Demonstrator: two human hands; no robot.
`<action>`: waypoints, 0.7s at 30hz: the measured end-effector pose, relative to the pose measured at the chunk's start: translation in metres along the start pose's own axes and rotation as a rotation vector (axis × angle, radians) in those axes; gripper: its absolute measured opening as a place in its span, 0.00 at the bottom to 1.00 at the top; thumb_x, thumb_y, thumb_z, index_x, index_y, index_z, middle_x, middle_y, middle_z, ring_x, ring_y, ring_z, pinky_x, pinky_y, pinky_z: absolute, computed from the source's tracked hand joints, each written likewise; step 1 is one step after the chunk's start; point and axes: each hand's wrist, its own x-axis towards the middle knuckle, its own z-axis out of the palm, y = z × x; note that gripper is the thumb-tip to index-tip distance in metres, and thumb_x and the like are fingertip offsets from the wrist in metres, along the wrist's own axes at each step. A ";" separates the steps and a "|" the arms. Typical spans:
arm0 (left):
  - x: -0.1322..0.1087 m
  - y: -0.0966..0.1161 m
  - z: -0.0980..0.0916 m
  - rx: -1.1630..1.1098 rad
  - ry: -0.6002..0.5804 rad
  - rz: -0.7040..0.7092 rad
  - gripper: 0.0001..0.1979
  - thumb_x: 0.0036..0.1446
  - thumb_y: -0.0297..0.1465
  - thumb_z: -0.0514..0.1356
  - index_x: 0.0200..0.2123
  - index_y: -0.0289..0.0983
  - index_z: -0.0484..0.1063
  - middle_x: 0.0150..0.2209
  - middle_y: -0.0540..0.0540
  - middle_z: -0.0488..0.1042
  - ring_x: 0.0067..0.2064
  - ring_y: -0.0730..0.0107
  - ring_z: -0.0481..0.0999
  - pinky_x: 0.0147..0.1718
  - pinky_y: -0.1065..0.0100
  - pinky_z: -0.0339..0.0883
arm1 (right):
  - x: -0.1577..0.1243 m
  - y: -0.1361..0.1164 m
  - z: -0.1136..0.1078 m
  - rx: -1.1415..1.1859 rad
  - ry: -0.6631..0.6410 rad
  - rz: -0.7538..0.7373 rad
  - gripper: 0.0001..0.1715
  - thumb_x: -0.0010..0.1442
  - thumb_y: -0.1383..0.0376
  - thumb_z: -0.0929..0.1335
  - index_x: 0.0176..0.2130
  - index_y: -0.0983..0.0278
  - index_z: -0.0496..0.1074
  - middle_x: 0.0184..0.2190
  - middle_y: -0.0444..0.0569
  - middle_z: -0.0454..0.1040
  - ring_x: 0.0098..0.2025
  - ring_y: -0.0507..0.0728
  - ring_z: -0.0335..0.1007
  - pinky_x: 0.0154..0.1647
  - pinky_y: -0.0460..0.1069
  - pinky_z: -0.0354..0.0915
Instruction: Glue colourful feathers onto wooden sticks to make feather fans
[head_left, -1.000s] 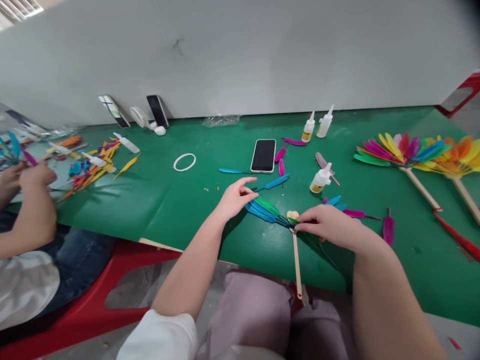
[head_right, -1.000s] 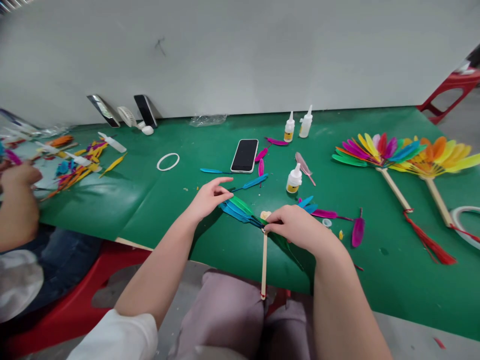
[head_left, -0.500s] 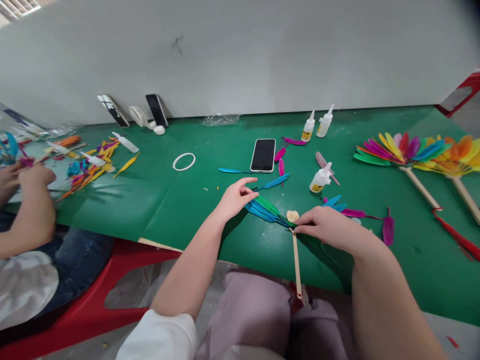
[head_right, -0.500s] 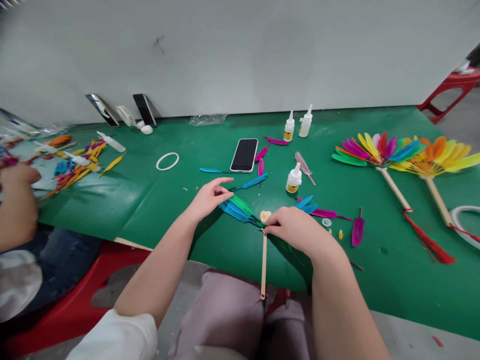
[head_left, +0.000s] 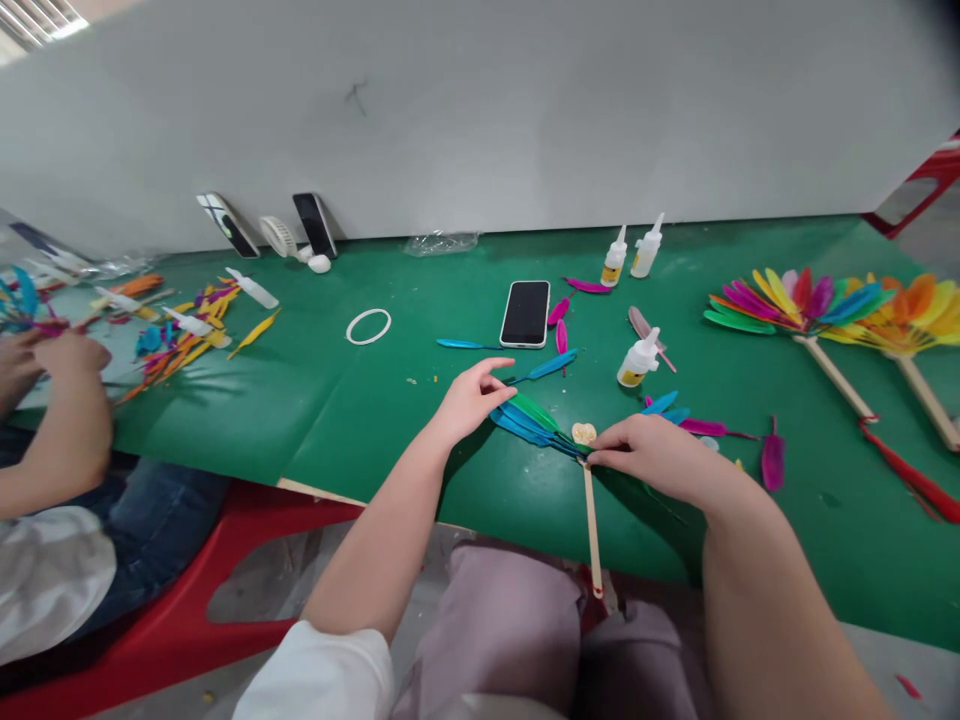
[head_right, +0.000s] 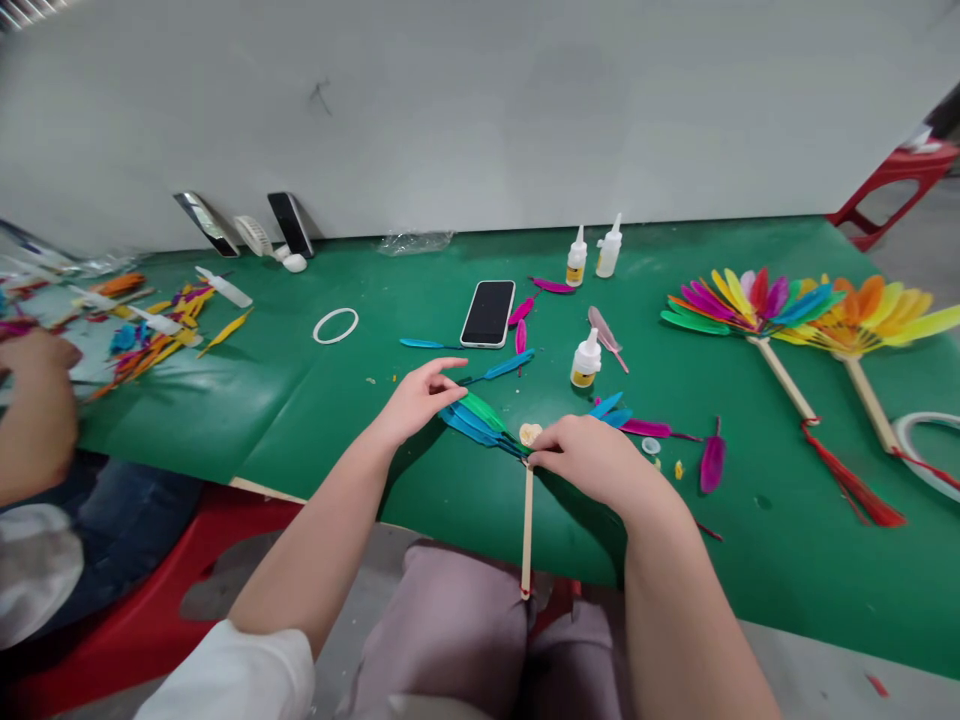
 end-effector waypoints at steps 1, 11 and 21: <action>0.000 0.000 0.000 0.004 0.002 0.002 0.22 0.51 0.31 0.60 0.51 0.37 0.65 0.26 0.52 0.72 0.25 0.76 0.66 0.28 0.72 0.59 | -0.003 0.002 -0.002 0.073 0.048 -0.011 0.16 0.55 0.55 0.64 0.27 0.59 0.76 0.26 0.45 0.74 0.28 0.53 0.65 0.28 0.47 0.59; -0.014 0.015 0.007 0.159 0.345 0.107 0.15 0.57 0.32 0.55 0.47 0.39 0.69 0.46 0.43 0.70 0.46 0.65 0.68 0.42 0.64 0.63 | 0.002 0.012 -0.002 0.894 0.776 0.167 0.16 0.42 0.55 0.73 0.29 0.63 0.72 0.27 0.46 0.71 0.25 0.50 0.65 0.22 0.46 0.68; -0.065 0.029 0.069 0.414 0.266 0.498 0.08 0.57 0.28 0.56 0.39 0.39 0.74 0.39 0.44 0.73 0.44 0.64 0.69 0.47 0.59 0.64 | 0.012 0.029 0.023 0.863 0.920 0.289 0.22 0.41 0.54 0.73 0.34 0.62 0.67 0.21 0.41 0.67 0.23 0.54 0.69 0.17 0.48 0.68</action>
